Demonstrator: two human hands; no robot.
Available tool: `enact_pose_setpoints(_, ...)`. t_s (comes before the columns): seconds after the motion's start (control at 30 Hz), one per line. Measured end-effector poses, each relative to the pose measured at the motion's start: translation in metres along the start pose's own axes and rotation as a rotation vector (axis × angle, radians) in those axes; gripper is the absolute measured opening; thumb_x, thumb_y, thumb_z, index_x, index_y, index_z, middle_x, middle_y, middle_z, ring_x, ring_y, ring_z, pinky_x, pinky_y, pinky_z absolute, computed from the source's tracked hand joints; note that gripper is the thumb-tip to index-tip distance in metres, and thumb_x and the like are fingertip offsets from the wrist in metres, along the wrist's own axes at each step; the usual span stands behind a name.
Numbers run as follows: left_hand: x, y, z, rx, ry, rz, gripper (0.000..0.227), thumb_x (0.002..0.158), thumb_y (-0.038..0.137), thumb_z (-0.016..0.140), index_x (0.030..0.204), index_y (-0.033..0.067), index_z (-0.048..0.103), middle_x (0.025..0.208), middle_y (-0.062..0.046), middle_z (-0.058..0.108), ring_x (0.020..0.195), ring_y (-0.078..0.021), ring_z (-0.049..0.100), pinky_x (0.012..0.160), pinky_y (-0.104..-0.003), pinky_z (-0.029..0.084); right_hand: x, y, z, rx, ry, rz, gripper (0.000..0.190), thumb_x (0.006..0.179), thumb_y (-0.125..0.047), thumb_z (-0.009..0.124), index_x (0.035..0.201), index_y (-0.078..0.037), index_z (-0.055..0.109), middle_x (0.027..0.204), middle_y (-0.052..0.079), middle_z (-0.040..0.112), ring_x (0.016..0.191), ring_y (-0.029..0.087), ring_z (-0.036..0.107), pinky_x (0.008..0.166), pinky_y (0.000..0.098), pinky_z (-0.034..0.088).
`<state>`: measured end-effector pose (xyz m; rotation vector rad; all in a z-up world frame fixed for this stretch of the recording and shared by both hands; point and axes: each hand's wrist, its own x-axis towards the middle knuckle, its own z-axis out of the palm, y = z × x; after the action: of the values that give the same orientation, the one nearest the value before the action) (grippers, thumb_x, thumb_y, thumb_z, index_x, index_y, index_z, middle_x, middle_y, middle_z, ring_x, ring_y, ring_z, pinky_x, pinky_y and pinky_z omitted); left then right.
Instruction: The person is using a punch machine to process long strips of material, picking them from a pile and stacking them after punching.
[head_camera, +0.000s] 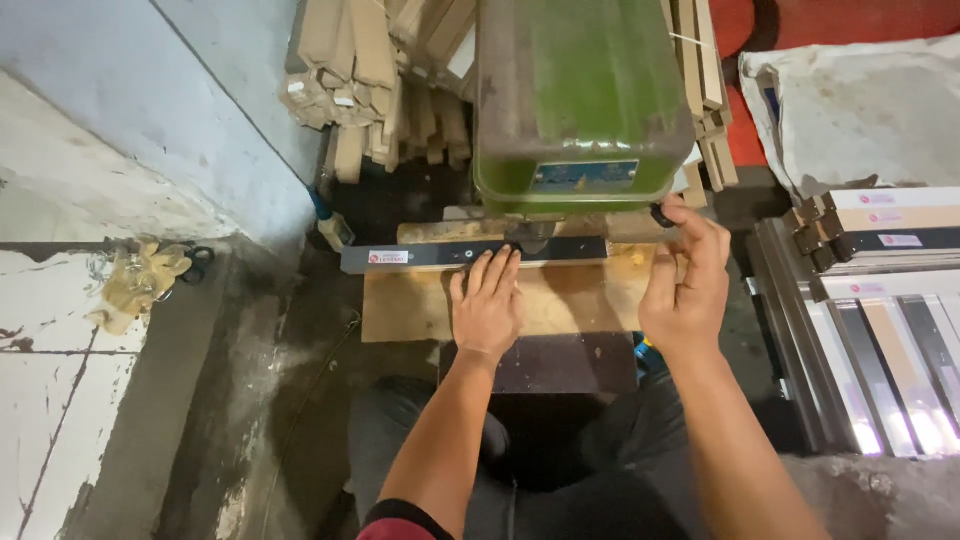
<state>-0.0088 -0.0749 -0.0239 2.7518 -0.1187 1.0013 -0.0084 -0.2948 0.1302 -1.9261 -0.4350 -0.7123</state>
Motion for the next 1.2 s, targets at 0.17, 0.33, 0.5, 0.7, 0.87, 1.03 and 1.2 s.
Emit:
enact_pose_setpoints(0.17, 0.000, 0.000, 0.002, -0.011, 0.020, 0.005, 0.049, 0.097, 0.022, 0.050, 0.145, 0.0243, 0.058, 0.145, 0.005, 0.059, 0.137, -0.0163, 0.050, 0.107, -0.045, 0.030, 0.000, -0.003, -0.001, -0.019, 0.003, 0.016, 0.040, 0.101, 0.009, 0.043, 0.137, -0.006, 0.051, 0.146, 0.013, 0.054, 0.131, 0.026, 0.044, 0.096, 0.0335, 0.046)
enact_pose_setpoints(0.33, 0.001, -0.001, 0.003, -0.035, 0.015, 0.004, 0.048, 0.094, 0.020, 0.053, 0.142, 0.0226, 0.060, 0.142, 0.004, 0.061, 0.135, -0.0166, 0.051, 0.106, -0.045, 0.030, 0.008, -0.007, -0.001, -0.099, 0.041, -0.072, 0.024, 0.108, 0.003, 0.050, 0.131, -0.003, 0.056, 0.129, 0.013, 0.055, 0.124, 0.033, 0.054, 0.094, 0.0374, 0.048)
enact_pose_setpoints(0.5, 0.001, -0.003, 0.006, -0.034, -0.029, 0.002, 0.046, 0.095, 0.023, 0.051, 0.141, 0.0224, 0.061, 0.140, 0.004, 0.061, 0.134, -0.0166, 0.051, 0.105, -0.046, 0.030, 0.029, 0.010, -0.006, -0.176, 0.070, -0.192, 0.016, 0.111, -0.002, 0.055, 0.126, 0.001, 0.062, 0.121, 0.015, 0.060, 0.108, 0.033, 0.056, 0.090, 0.0384, 0.051)
enact_pose_setpoints(0.7, 0.003, -0.004, 0.001, -0.008, -0.217, -0.006, 0.053, 0.098, 0.026, 0.052, 0.151, 0.0192, 0.054, 0.151, 0.005, 0.056, 0.139, -0.0201, 0.046, 0.111, -0.053, 0.029, 0.066, -0.008, -0.007, -0.179, 0.102, -0.215, 0.022, 0.111, -0.009, 0.050, 0.129, 0.004, 0.053, 0.122, 0.023, 0.056, 0.103, 0.034, 0.060, 0.081, 0.0419, 0.049)
enact_pose_setpoints(0.87, 0.003, -0.006, 0.002, -0.005, -0.135, 0.035, 0.054, 0.094, 0.027, 0.058, 0.147, 0.0173, 0.059, 0.147, 0.003, 0.060, 0.135, -0.0220, 0.051, 0.108, -0.053, 0.033, 0.100, -0.019, -0.001, -0.132, 0.073, -0.260, 0.016, 0.103, 0.001, 0.045, 0.116, 0.002, 0.052, 0.117, 0.018, 0.053, 0.102, 0.031, 0.051, 0.079, 0.0394, 0.042)
enact_pose_setpoints(1.03, 0.004, -0.004, 0.000, -0.002, -0.137, 0.042, 0.052, 0.094, 0.025, 0.060, 0.145, 0.0157, 0.062, 0.145, 0.003, 0.061, 0.133, -0.0230, 0.051, 0.108, -0.052, 0.033, 0.125, 0.002, 0.016, -0.052, 0.160, -0.158, 0.011, 0.103, 0.005, 0.065, 0.106, -0.005, 0.062, 0.108, 0.009, 0.059, 0.092, 0.021, 0.050, 0.071, 0.0339, 0.036)
enact_pose_setpoints(1.2, 0.004, -0.004, 0.001, -0.029, -0.129, 0.050, 0.050, 0.094, 0.024, 0.059, 0.143, 0.0146, 0.063, 0.145, 0.002, 0.061, 0.132, -0.0243, 0.051, 0.109, -0.052, 0.034, 0.132, 0.037, 0.034, 0.242, 0.241, 0.316, 0.005, 0.098, -0.018, 0.057, 0.100, -0.014, 0.056, 0.103, 0.002, 0.057, 0.094, 0.017, 0.055, 0.083, 0.0326, 0.047)
